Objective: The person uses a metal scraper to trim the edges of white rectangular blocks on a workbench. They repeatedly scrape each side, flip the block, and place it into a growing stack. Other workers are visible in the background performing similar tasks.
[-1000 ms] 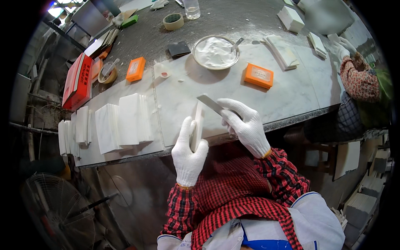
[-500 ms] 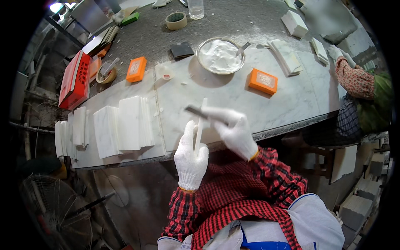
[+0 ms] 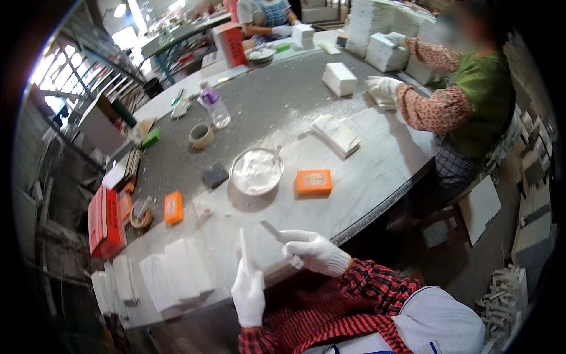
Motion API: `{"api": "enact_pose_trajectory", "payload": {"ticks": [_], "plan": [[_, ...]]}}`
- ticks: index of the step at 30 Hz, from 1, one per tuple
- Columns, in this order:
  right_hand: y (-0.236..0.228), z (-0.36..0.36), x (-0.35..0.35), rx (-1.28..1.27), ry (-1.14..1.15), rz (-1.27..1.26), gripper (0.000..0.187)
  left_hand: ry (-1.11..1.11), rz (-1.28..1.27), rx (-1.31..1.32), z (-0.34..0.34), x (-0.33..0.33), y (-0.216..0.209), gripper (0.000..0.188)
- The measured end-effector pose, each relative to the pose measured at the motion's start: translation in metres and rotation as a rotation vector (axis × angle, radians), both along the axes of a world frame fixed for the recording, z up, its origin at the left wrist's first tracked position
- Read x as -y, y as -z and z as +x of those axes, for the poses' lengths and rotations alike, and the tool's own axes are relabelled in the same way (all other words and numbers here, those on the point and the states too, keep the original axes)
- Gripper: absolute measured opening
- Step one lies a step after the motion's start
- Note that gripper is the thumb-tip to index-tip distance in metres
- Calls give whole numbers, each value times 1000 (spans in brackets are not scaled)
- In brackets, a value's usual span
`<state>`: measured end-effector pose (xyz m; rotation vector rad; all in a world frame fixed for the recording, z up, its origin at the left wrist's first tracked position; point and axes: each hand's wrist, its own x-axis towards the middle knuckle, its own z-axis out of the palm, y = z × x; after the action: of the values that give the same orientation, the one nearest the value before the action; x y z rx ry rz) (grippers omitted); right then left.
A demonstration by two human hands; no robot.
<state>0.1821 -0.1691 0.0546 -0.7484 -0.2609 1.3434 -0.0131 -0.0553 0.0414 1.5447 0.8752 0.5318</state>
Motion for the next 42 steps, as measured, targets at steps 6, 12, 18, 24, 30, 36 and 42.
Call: {"api": "enact_pose_trajectory", "payload": {"ticks": [6, 12, 18, 24, 30, 36, 42], "plan": [[13, -2, 41, 120, -30, -86, 15, 1, -677, 563, -27, 5, 25, 47], [10, 4, 46, 363, 50, -139, 14, -44, -848, 694, -4, 26, 20, 53], [5, 9, 34, 303, 100, -208, 14, -14, -898, 739, 4, 31, 26, 58], [2, 9, 20, 367, 38, -299, 18, -19, -1050, 816, 5, 34, 29, 60], [-21, 38, -8, 994, 147, -450, 38, 3, -1065, 809, 4, 28, 35, 60], [-44, 77, -79, 2086, 66, -642, 60, -50, -994, 745, 4, 31, 25, 60], [-43, 78, -112, 2339, -82, -694, 62, -151, -938, 784, 5, 42, 27, 59]]}}
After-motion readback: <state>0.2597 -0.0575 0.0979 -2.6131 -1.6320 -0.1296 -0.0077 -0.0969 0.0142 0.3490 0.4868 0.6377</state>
